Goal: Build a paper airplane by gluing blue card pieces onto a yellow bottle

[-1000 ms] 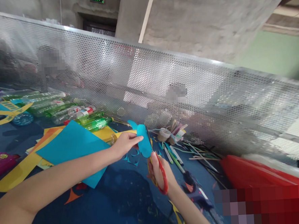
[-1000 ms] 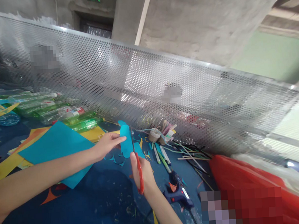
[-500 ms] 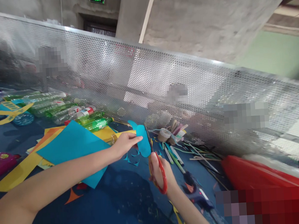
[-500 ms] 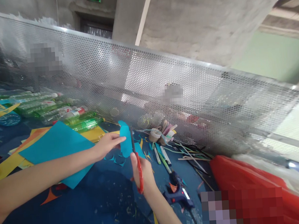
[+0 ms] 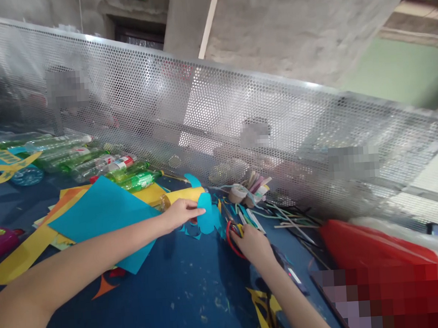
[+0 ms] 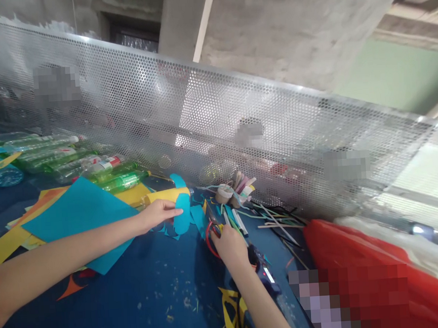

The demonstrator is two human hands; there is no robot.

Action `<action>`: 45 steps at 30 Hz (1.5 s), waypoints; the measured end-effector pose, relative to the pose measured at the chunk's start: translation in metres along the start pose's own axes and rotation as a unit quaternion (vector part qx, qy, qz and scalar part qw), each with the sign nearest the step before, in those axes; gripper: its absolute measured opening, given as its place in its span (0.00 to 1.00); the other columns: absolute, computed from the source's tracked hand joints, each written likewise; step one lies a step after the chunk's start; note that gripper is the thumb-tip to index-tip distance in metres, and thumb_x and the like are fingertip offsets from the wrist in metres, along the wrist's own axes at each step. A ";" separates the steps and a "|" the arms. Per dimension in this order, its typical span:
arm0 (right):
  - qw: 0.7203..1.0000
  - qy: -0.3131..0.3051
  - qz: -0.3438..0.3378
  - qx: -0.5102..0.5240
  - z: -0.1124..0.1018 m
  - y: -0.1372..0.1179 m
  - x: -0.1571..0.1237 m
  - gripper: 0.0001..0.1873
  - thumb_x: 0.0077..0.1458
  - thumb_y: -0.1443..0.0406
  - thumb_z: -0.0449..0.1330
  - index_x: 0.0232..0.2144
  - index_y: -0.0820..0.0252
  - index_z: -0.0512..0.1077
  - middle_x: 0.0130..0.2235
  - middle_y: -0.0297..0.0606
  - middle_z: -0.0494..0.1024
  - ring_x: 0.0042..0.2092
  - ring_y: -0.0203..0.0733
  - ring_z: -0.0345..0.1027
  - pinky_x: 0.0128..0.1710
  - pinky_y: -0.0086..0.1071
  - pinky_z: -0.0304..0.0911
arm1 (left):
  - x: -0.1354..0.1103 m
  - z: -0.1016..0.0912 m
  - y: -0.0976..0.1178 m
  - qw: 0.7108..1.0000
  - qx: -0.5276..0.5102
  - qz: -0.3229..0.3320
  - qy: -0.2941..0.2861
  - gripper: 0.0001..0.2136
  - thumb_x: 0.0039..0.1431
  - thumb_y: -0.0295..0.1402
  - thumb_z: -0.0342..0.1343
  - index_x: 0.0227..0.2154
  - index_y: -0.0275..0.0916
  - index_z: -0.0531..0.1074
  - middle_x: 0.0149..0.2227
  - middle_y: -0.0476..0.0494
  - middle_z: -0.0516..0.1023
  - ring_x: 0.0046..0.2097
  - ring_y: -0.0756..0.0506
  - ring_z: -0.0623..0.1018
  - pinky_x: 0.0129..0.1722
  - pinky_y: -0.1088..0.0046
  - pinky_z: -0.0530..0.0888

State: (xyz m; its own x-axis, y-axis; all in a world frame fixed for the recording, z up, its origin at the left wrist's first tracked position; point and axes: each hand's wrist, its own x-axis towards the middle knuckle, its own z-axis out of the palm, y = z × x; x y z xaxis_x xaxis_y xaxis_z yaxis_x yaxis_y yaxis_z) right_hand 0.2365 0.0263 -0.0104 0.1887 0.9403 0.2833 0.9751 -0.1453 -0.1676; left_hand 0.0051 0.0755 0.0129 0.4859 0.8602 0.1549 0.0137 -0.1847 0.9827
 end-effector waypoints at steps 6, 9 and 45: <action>0.983 0.048 -0.129 0.121 -0.009 -0.026 -0.009 0.18 0.49 0.66 0.56 0.44 0.59 0.67 0.36 0.43 0.72 0.40 0.46 0.67 0.42 0.39 0.61 | -0.003 0.006 -0.020 0.998 -0.020 -0.030 -0.043 0.13 0.48 0.42 0.57 0.24 0.35 0.71 0.21 0.49 0.70 0.25 0.49 0.70 0.27 0.73 0.66; 0.917 -0.050 -0.214 0.331 -0.001 -0.043 -0.015 0.20 0.47 0.68 0.56 0.45 0.54 0.67 0.38 0.37 0.69 0.37 0.38 0.66 0.39 0.33 0.64 | -0.006 0.007 -0.027 0.999 -0.005 -0.020 -0.034 0.14 0.49 0.43 0.56 0.23 0.35 0.69 0.20 0.51 0.67 0.24 0.51 0.67 0.26 0.74 0.64; 0.825 -0.060 -0.022 0.561 0.020 -0.057 -0.028 0.16 0.46 0.53 0.60 0.27 0.58 0.64 0.19 0.26 0.64 0.20 0.33 0.58 0.20 0.28 0.59 | -0.014 0.008 -0.033 0.988 0.092 0.042 -0.118 0.11 0.54 0.36 0.53 0.33 0.36 0.76 0.33 0.45 0.79 0.35 0.47 0.75 0.35 0.73 0.70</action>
State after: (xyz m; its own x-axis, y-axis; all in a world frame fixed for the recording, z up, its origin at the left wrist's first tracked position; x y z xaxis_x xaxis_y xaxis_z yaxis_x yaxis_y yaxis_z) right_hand 0.1731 0.0149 -0.0277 0.0774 0.9704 0.2288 0.2454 0.2039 -0.9477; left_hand 0.0045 0.0654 -0.0223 0.6815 0.7076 0.1867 0.1124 -0.3533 0.9287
